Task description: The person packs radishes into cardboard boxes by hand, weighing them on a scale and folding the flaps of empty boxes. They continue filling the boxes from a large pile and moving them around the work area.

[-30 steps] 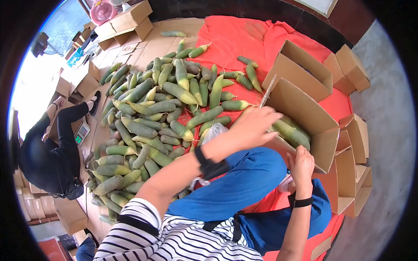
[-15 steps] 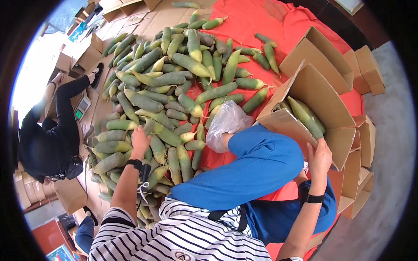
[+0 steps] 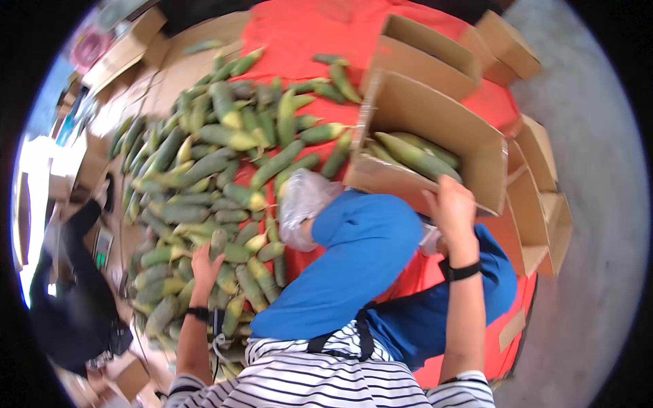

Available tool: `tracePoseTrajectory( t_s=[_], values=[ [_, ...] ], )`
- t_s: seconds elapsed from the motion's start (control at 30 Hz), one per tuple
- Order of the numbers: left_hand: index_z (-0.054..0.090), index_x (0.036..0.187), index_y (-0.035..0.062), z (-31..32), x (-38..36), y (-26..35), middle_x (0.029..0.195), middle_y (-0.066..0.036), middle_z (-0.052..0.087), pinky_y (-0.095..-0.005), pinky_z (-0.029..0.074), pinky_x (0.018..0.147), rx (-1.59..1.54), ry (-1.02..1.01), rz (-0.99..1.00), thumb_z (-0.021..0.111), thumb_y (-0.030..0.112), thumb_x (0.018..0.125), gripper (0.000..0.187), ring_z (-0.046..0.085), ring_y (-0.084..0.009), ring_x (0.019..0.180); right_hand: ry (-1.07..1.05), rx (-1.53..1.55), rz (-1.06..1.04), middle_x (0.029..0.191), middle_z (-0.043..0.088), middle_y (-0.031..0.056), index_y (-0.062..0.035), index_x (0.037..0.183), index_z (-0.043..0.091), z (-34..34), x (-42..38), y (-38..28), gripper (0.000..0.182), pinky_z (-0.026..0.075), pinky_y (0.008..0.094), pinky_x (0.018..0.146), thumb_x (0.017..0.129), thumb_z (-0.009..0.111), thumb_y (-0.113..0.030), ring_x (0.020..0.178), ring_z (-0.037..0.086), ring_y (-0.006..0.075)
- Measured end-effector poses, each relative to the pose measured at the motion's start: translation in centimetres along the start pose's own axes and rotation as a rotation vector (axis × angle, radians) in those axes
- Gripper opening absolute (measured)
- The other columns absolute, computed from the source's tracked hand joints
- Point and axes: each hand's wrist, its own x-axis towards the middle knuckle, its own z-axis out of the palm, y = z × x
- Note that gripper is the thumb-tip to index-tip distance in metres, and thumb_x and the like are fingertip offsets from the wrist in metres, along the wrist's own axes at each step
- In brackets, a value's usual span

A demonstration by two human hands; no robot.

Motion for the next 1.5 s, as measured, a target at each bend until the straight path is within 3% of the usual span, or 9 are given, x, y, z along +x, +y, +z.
tracePoseTrajectory(
  t_s=[0.17, 0.3, 0.53, 0.7, 0.83, 0.97, 1.1, 1.3, 1.5],
  values=[
    [0.053, 0.122, 0.0027, -8.5, 5.1, 18.7, 0.120, -0.017, 0.056, -0.0436, 0.040, 0.098, -0.477, 0.240, 0.438, 0.071, 0.003, 0.071, 0.054, 0.051, -0.0368, 0.114, 0.019, -0.033, 0.016, 0.079, 0.063, 0.0155, -0.0033, 0.084, 0.054, 0.3, -0.1, 0.0, 0.031, 0.048, 0.0433, 0.069, 0.075, 0.072, -0.026, 0.076, 0.062, 0.0331],
    [0.053, 0.124, 0.0035, -16.1, 8.9, 33.6, 0.121, -0.017, 0.056, -0.0404, 0.041, 0.098, -0.628, 0.456, 0.882, 0.068, 0.000, 0.073, 0.053, 0.053, -0.0349, 0.115, 0.039, 0.014, -0.001, 0.078, 0.060, 0.0178, -0.0014, 0.084, 0.051, 0.3, -0.4, 0.2, 0.030, 0.047, 0.0461, 0.069, 0.076, 0.071, -0.022, 0.076, 0.060, 0.0368],
    [0.055, 0.119, 0.0044, -12.6, 13.3, 48.8, 0.114, -0.017, 0.058, -0.0409, 0.044, 0.090, -0.357, 0.238, 1.079, 0.071, 0.014, 0.074, 0.048, 0.055, -0.0348, 0.107, 0.008, 0.008, -0.005, 0.081, 0.062, 0.0133, -0.0039, 0.085, 0.054, 0.3, -0.6, 0.3, 0.030, 0.047, 0.0421, 0.072, 0.075, 0.072, -0.025, 0.080, 0.062, 0.0308],
    [0.057, 0.115, 0.0028, -10.4, 11.7, 41.1, 0.109, -0.018, 0.060, -0.0429, 0.045, 0.088, -0.416, 0.228, 1.065, 0.067, 0.013, 0.078, 0.040, 0.056, -0.0361, 0.105, 0.066, 0.058, -0.016, 0.081, 0.060, 0.0153, -0.0020, 0.084, 0.051, 0.1, -0.7, 0.4, 0.030, 0.046, 0.0435, 0.071, 0.074, 0.072, -0.022, 0.080, 0.060, 0.0331],
    [0.058, 0.110, 0.0031, -7.3, 7.5, 27.8, 0.102, -0.017, 0.061, -0.0438, 0.046, 0.084, -0.325, 0.108, 0.735, 0.066, 0.015, 0.078, 0.035, 0.057, -0.0372, 0.096, 0.002, -0.050, -0.009, 0.075, 0.061, 0.0135, -0.0046, 0.081, 0.053, 0.5, -0.2, 0.5, 0.030, 0.048, 0.0415, 0.068, 0.074, 0.073, -0.024, 0.074, 0.063, 0.0310],
    [0.057, 0.111, 0.0013, -2.3, 0.0, 14.0, 0.111, -0.021, 0.059, -0.0439, 0.047, 0.087, 0.119, -0.620, 0.230, 0.067, 0.020, 0.077, 0.040, 0.057, -0.0392, 0.103, -0.030, -0.046, -0.003, 0.074, 0.060, 0.0164, -0.0031, 0.082, 0.052, 0.6, -0.4, 0.2, 0.029, 0.048, 0.0445, 0.069, 0.078, 0.071, -0.025, 0.075, 0.062, 0.0335],
    [0.056, 0.108, 0.0014, 0.7, -5.7, 6.6, 0.107, -0.021, 0.058, -0.0456, 0.047, 0.086, 0.048, -0.625, 0.173, 0.068, 0.022, 0.075, 0.040, 0.057, -0.0400, 0.098, 0.025, -0.026, -0.056, 0.079, 0.061, 0.0196, -0.0016, 0.087, 0.052, 0.7, -0.7, 0.5, 0.029, 0.047, 0.0462, 0.070, 0.082, 0.067, -0.025, 0.079, 0.061, 0.0372],
    [0.055, 0.106, 0.0036, 1.7, -3.7, 3.1, 0.102, -0.016, 0.055, -0.0470, 0.045, 0.084, 0.233, -0.179, -0.030, 0.065, 0.016, 0.075, 0.035, 0.054, -0.0366, 0.102, -0.021, -0.026, -0.015, 0.088, 0.062, 0.0220, -0.0006, 0.094, 0.053, 0.6, -0.3, 0.3, 0.030, 0.047, 0.0471, 0.072, 0.086, 0.063, -0.027, 0.083, 0.060, 0.0405],
    [0.055, 0.105, 0.0040, 7.0, -1.2, 3.9, 0.106, -0.014, 0.053, -0.0459, 0.040, 0.090, 0.430, 0.014, 0.348, 0.061, 0.010, 0.073, 0.033, 0.048, -0.0315, 0.109, -0.058, -0.035, 0.025, 0.090, 0.061, 0.0229, -0.0001, 0.093, 0.052, 0.6, -0.2, 0.1, 0.030, 0.046, 0.0481, 0.072, 0.086, 0.063, -0.027, 0.085, 0.059, 0.0419]
  ],
)
